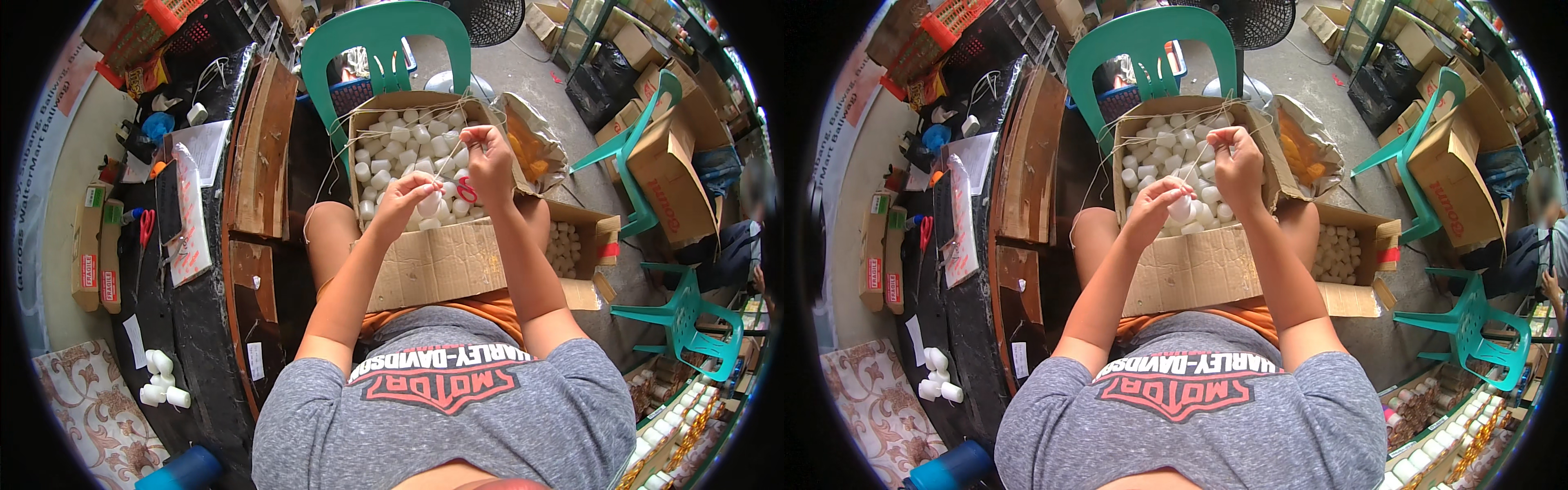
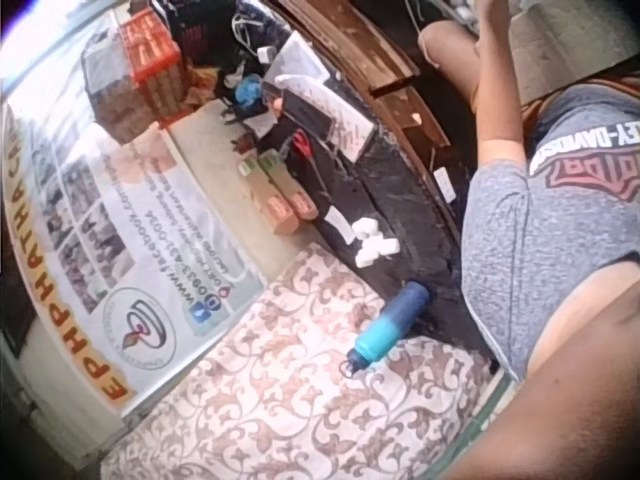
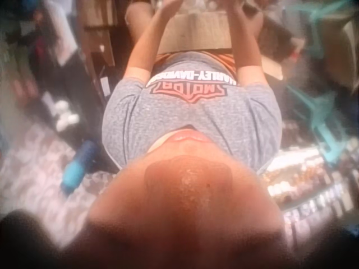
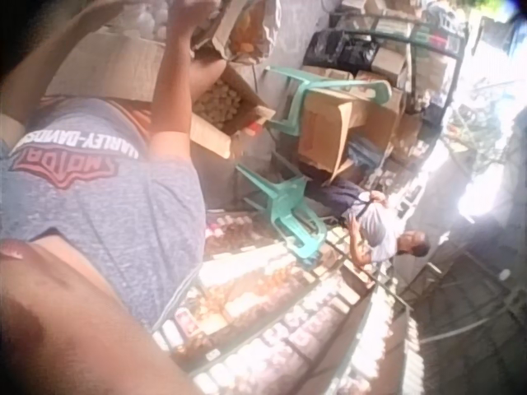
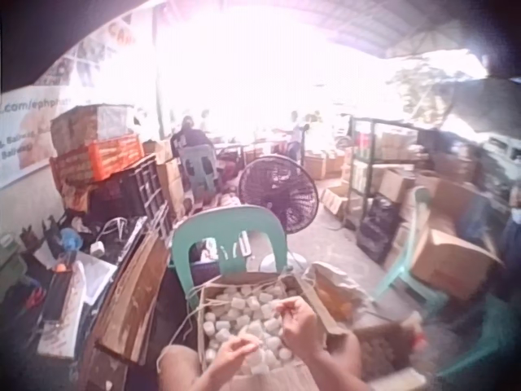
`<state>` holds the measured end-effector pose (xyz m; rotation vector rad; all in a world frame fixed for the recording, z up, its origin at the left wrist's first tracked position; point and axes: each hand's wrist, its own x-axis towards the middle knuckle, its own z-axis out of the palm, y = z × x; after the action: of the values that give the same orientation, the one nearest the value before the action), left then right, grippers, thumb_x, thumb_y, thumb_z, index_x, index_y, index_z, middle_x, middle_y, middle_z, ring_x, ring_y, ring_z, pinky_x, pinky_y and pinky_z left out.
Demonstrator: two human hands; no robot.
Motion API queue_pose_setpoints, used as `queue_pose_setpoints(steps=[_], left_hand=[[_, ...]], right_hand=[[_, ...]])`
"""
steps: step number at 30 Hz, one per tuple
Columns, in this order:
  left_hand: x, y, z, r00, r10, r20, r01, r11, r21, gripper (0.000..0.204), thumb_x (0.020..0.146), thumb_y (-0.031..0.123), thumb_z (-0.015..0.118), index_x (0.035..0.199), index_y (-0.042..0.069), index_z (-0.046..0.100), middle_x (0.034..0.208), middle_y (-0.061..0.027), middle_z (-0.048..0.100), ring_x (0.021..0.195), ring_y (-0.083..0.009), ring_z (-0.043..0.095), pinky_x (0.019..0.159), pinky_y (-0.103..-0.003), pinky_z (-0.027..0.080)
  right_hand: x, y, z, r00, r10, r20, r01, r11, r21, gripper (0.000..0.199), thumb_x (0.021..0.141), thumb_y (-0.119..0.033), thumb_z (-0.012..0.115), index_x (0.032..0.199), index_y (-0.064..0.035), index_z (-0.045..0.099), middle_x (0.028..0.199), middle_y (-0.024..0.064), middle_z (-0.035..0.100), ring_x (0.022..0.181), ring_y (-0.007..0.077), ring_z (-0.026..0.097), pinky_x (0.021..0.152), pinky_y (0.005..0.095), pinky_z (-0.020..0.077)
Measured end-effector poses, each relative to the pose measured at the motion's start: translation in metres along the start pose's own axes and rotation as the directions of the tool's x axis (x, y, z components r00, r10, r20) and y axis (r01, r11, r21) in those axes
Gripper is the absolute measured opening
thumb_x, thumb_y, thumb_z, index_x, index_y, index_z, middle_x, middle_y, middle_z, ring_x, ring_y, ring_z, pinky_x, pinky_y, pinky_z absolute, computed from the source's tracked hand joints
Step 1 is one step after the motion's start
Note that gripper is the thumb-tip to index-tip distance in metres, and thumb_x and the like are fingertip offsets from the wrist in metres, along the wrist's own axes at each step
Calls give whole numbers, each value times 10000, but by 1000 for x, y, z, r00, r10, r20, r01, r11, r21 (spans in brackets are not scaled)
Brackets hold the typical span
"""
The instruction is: The person sits with a box of white cylindrical objects on their lap and repeatedly picks up two pieces, joining them together by hand. They place the assembled pairs onto a nearby table. The task continues throughout the clip with the same repetitive joining action.
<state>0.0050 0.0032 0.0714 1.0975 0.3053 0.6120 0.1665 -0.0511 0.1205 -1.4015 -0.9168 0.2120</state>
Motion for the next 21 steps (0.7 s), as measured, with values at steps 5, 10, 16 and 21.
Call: queue_pose_setpoints(steps=[5,10,16,21], left_hand=[[0,0,-1,986,-32,-162,-30,930,-366,170,858,156,589,982,43,617,947,-63,614,921,-154,578,843,-284,435],[0,3,-1,943,-69,-325,-52,936,-349,257,871,143,588,1108,44,595,966,-17,605,899,-112,558,821,-244,434],[-5,-34,-18,994,-66,-85,79,983,164,273,920,173,520,1155,37,552,951,-14,590,872,-96,540,818,-237,420],[-6,-23,3,993,-117,-4,117,993,32,249,948,255,465,1030,36,550,920,-53,597,894,-121,552,832,-269,419]], right_hand=[[-23,22,-4,993,103,52,-96,988,-122,28,821,-18,568,815,-5,593,778,122,632,732,243,605,678,326,458],[-56,5,-3,957,113,266,-83,989,-118,16,797,-35,608,811,-34,601,787,106,616,755,256,567,715,344,426],[-40,-29,-3,905,-201,375,273,950,-150,64,778,-17,629,830,-44,603,798,58,632,799,198,563,744,296,407],[-20,-19,-7,972,-22,232,32,999,-41,45,819,-1,587,859,-13,604,812,53,638,764,114,577,680,238,448]])
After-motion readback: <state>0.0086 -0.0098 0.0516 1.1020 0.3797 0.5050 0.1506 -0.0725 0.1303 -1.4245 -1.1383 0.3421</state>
